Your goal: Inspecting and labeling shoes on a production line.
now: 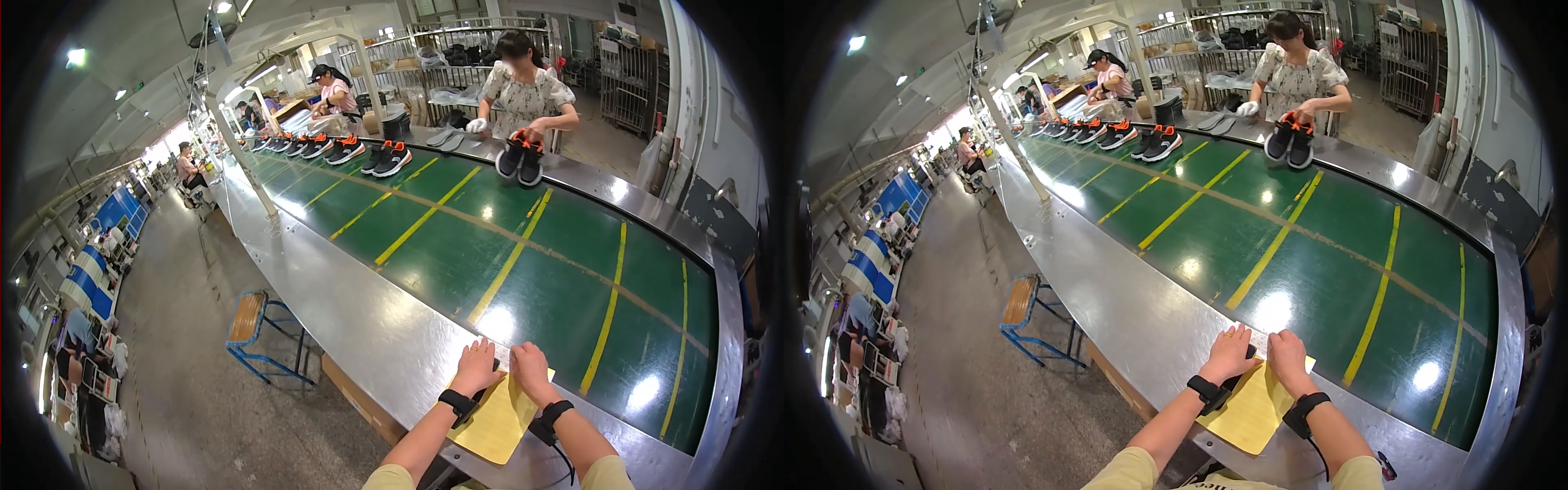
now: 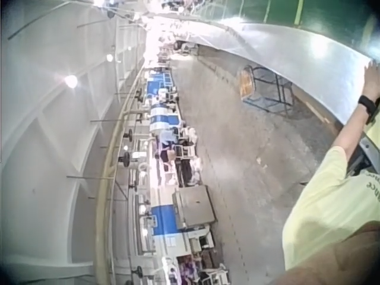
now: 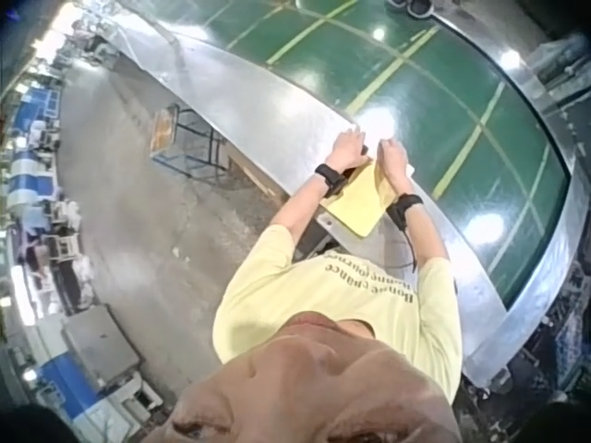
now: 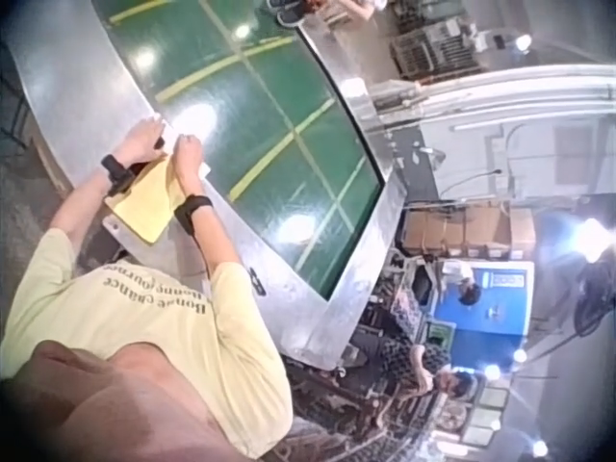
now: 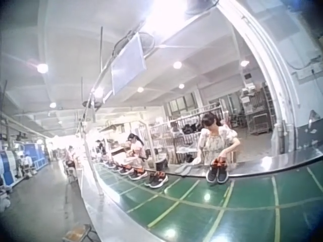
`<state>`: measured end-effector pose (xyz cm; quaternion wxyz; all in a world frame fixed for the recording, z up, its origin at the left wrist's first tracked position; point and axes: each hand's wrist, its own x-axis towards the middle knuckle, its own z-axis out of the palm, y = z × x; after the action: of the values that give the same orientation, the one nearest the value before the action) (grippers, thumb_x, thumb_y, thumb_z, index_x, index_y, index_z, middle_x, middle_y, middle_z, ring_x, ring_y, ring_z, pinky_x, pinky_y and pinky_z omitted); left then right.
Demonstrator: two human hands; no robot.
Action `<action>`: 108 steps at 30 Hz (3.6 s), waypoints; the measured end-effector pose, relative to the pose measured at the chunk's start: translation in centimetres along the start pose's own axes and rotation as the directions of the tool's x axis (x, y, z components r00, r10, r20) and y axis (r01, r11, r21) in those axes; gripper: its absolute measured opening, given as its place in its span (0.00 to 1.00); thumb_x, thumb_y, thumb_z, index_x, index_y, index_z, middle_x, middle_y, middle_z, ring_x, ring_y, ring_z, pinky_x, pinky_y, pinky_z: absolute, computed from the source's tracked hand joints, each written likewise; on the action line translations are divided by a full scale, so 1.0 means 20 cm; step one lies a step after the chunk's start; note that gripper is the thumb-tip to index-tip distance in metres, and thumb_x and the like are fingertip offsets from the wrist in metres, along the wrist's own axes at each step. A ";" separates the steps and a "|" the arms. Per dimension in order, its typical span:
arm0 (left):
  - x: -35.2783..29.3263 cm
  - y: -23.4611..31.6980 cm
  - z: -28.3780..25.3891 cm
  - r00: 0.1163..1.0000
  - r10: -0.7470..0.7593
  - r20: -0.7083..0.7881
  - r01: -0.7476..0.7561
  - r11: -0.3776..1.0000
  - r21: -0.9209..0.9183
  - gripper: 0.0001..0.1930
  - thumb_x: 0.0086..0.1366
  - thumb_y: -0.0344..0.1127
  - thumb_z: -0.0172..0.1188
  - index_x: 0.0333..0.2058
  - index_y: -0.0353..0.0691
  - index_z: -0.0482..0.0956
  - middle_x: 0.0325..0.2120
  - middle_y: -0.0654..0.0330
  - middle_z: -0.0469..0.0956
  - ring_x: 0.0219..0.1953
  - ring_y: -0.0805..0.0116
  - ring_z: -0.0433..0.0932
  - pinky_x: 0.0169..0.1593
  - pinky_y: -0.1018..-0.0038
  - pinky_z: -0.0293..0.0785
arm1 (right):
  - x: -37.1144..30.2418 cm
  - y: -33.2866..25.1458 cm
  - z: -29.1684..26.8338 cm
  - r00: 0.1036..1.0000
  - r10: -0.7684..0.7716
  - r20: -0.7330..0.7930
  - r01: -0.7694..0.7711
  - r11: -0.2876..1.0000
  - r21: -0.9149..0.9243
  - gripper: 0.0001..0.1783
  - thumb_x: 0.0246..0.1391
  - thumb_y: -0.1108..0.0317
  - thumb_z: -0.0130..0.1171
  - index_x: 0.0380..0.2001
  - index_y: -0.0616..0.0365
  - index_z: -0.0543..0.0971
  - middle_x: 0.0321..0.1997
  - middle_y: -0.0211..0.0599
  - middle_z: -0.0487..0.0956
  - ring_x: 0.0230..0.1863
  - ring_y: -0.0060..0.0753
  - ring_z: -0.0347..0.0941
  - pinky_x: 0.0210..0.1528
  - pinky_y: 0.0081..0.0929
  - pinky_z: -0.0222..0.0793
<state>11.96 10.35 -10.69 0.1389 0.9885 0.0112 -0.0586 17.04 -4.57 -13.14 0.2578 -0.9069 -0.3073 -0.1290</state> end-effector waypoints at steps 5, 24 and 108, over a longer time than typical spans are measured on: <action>0.01 -0.01 0.00 1.000 0.006 -0.004 -0.006 1.000 -0.023 0.36 0.51 0.54 0.61 0.52 0.33 0.65 0.57 0.44 0.62 0.60 0.50 0.60 0.60 0.63 0.54 | -0.01 0.03 0.02 0.999 0.040 0.001 -0.040 0.998 0.052 0.04 0.42 0.73 0.56 0.25 0.57 0.77 0.27 0.42 0.71 0.33 0.46 0.70 0.34 0.38 0.67; 0.01 -0.01 -0.01 0.994 -0.012 0.106 -0.004 0.988 0.154 0.42 0.54 0.56 0.57 0.61 0.39 0.54 0.64 0.53 0.50 0.65 0.55 0.49 0.64 0.53 0.45 | 0.15 -0.17 -0.21 0.846 0.206 0.492 -0.524 0.495 0.693 0.09 0.48 0.65 0.61 0.29 0.60 0.79 0.28 0.28 0.78 0.30 0.19 0.72 0.32 0.20 0.69; -0.02 0.03 0.11 0.986 0.045 0.157 -0.071 0.984 0.164 0.36 0.61 0.60 0.46 0.60 0.41 0.57 0.60 0.57 0.58 0.63 0.57 0.52 0.65 0.52 0.41 | 0.27 -0.23 -0.24 0.784 0.129 0.607 -0.508 0.696 0.508 0.09 0.43 0.63 0.62 0.27 0.57 0.82 0.25 0.31 0.80 0.28 0.21 0.74 0.33 0.21 0.68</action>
<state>11.25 9.17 -12.56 0.0569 0.9892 -0.0335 -0.1309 18.04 -1.34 -5.26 0.4792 -0.7990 -0.2212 0.2881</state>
